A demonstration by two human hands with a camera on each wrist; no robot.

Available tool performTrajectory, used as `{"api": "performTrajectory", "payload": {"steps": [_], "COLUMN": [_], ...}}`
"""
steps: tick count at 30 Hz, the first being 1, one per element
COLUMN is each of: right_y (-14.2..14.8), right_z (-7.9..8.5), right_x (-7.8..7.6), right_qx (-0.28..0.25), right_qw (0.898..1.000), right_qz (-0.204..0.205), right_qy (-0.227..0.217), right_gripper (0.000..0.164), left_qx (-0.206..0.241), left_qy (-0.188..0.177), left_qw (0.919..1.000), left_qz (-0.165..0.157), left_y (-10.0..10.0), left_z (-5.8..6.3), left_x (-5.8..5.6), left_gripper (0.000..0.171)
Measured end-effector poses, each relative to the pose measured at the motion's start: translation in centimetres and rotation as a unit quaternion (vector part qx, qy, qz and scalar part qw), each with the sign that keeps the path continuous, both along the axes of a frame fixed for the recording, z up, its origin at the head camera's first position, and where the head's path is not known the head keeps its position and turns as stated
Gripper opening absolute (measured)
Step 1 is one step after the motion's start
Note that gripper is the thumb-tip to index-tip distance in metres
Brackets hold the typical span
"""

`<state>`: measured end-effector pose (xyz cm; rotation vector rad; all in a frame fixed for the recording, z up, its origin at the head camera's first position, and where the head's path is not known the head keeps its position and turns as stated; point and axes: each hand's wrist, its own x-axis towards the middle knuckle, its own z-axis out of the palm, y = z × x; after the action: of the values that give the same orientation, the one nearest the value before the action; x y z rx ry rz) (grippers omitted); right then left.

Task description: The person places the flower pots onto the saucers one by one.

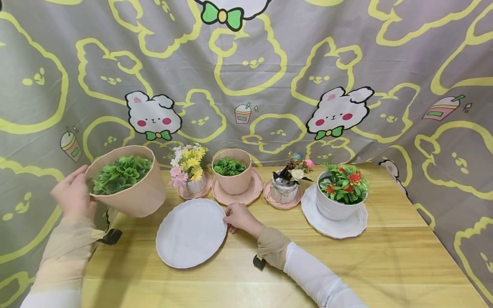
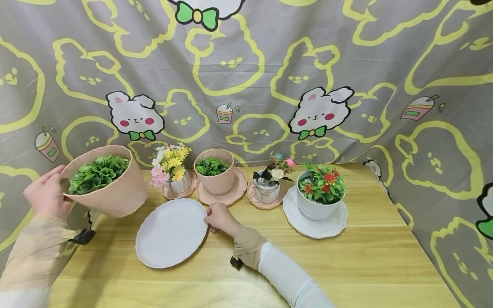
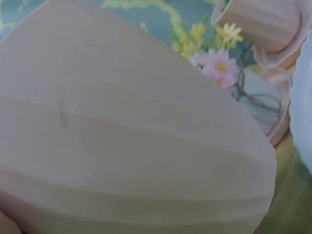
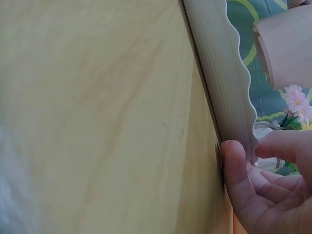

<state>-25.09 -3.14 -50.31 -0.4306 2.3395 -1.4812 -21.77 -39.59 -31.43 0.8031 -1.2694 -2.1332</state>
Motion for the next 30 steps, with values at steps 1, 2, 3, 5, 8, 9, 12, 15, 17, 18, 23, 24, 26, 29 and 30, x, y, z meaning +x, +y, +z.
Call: {"api": "performTrajectory", "payload": {"steps": [1, 2, 3, 5, 8, 9, 12, 15, 17, 18, 23, 24, 26, 29, 30], "right_y": [0.0, 0.0, 0.0, 0.1, 0.1, 0.1, 0.1, 0.1, 0.1, 0.1, 0.1, 0.1, 0.0, 0.0, 0.0], "right_z": [0.0, 0.0, 0.0, -0.1, -0.1, -0.1, 0.0, 0.1, 0.1, 0.1, 0.3, 0.3, 0.3, 0.3, 0.3], "right_x": [0.0, 0.0, 0.0, -0.1, 0.0, 0.0, 0.1, 0.1, 0.1, 0.1, 0.1, 0.1, 0.1, 0.2, 0.1], "right_qx": [0.001, 0.002, 0.002, 0.002, 0.000, -0.001, 0.000, 0.001, 0.001, 0.001, 0.000, -0.001, -0.003, -0.005, -0.005], "right_qw": [1.000, 1.000, 1.000, 1.000, 1.000, 1.000, 1.000, 1.000, 1.000, 1.000, 1.000, 1.000, 1.000, 1.000, 1.000], "right_qz": [0.000, 0.000, 0.000, -0.001, -0.002, -0.002, -0.002, -0.002, -0.003, -0.003, -0.004, -0.003, -0.003, -0.003, -0.003], "right_qy": [0.000, 0.001, 0.001, 0.001, 0.003, 0.003, 0.000, -0.003, -0.003, -0.002, -0.002, -0.003, -0.004, -0.005, -0.006], "right_gripper": [0.013, 0.013, 0.014, 0.014, 0.015, 0.014, 0.015, 0.015, 0.015, 0.014, 0.013, 0.013, 0.013, 0.014, 0.014], "left_qx": [-0.007, -0.015, -0.021, -0.028, -0.033, -0.034, -0.035, -0.045, -0.043, -0.044, -0.047, -0.051, -0.060, -0.074, -0.078], "left_qy": [-0.004, -0.008, -0.012, -0.014, -0.013, -0.012, -0.004, 0.010, 0.024, 0.029, 0.031, 0.026, 0.016, 0.000, -0.004], "left_qw": [0.9999, 0.9997, 0.9994, 0.9986, 0.9974, 0.9969, 0.9954, 0.9936, 0.9920, 0.9914, 0.9890, 0.9889, 0.9882, 0.9873, 0.9870], "left_qz": [-0.008, -0.016, -0.025, -0.042, -0.063, -0.070, -0.089, -0.103, -0.116, -0.120, -0.137, -0.137, -0.140, -0.141, -0.141], "left_y": [0.2, 0.3, 0.5, 1.0, 1.7, 1.9, 2.6, 3.4, 3.9, 4.2, 5.7, 6.0, 6.5, 7.2, 7.4], "left_z": [0.0, 0.1, 0.1, 0.1, 0.1, 0.0, -0.2, -0.7, -1.1, -1.4, -2.9, -3.2, -4.0, -4.9, -5.2], "left_x": [0.3, 0.5, 0.8, 1.2, 1.8, 2.0, 2.6, 3.2, 3.4, 3.5, 4.0, 4.0, 4.0, 3.9, 3.8], "left_gripper": [0.038, 0.040, 0.042, 0.045, 0.047, 0.047, 0.045, 0.043, 0.041, 0.041, 0.040, 0.040, 0.040, 0.041, 0.041]}}
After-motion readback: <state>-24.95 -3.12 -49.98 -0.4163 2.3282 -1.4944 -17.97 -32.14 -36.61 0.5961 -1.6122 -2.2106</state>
